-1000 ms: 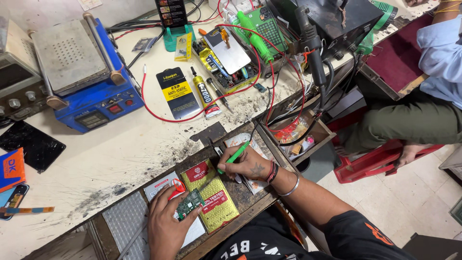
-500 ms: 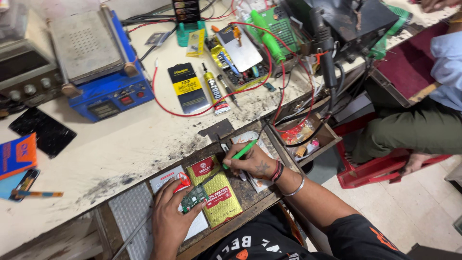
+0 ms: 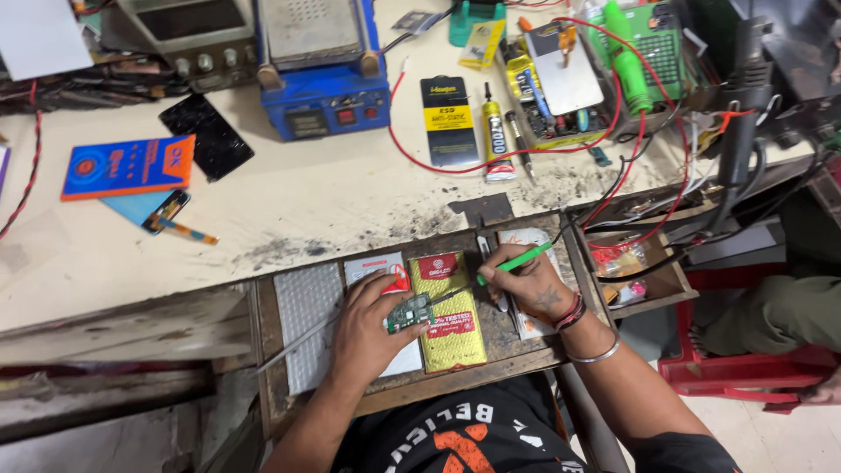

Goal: The person sits at a repair bench and solders a small green circuit board resting on a lower shelf, holding the board steady with one hand while applying a green soldering iron to its components with the other. They occasionally reposition the board and, near the end, another person holds up a phone while the person continues soldering.

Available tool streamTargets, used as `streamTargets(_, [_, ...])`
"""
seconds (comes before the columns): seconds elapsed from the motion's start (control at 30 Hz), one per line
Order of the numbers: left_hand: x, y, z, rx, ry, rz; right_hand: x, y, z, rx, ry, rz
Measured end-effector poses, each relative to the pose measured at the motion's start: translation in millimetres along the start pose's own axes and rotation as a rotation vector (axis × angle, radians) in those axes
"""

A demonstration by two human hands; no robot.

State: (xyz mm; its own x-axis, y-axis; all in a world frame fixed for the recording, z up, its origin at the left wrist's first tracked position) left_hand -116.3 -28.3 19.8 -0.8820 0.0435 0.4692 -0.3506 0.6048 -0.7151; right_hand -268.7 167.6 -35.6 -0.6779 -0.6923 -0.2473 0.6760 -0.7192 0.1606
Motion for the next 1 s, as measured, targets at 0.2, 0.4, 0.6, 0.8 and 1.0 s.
streamTargets(0.2, [-3.8, 4.3, 2.6, 0.000, -0.051, 0.047, -0.5, -0.7, 1.6, 0.011, -0.012, -0.021])
streamTargets(0.4, [-2.5, 2.2, -0.1, -0.009, -0.035, 0.041, -0.4, -2.9, 1.9, -0.028, -0.014, -0.045])
streamTargets(0.6, [1.2, -1.2, -1.6, -0.012, 0.012, 0.011, 1.6, -3.9, -0.7, -0.016, 0.028, -0.055])
streamTargets(0.8, [-4.9, 3.4, 1.4, -0.004, -0.012, 0.023, 0.1, -2.5, -2.1, -0.045, 0.016, -0.042])
streamTargets(1.0, [-6.3, 4.1, 3.1, -0.026, -0.006, 0.021, 0.8, -3.3, -2.2, -0.020, -0.006, -0.040])
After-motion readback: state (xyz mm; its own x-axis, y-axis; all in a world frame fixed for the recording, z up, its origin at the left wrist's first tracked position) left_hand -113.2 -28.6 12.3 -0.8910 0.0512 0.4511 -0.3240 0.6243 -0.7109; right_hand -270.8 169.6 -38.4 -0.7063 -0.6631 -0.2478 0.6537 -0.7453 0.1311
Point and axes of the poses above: each hand's wrist, its own x-axis towards the middle knuckle, its own y-axis out of the palm, z = x × y, the point moved 10 cm from there along x, towards the middle knuckle, and after that the axes turned 15 degrees about y, right-handed, at the moved point
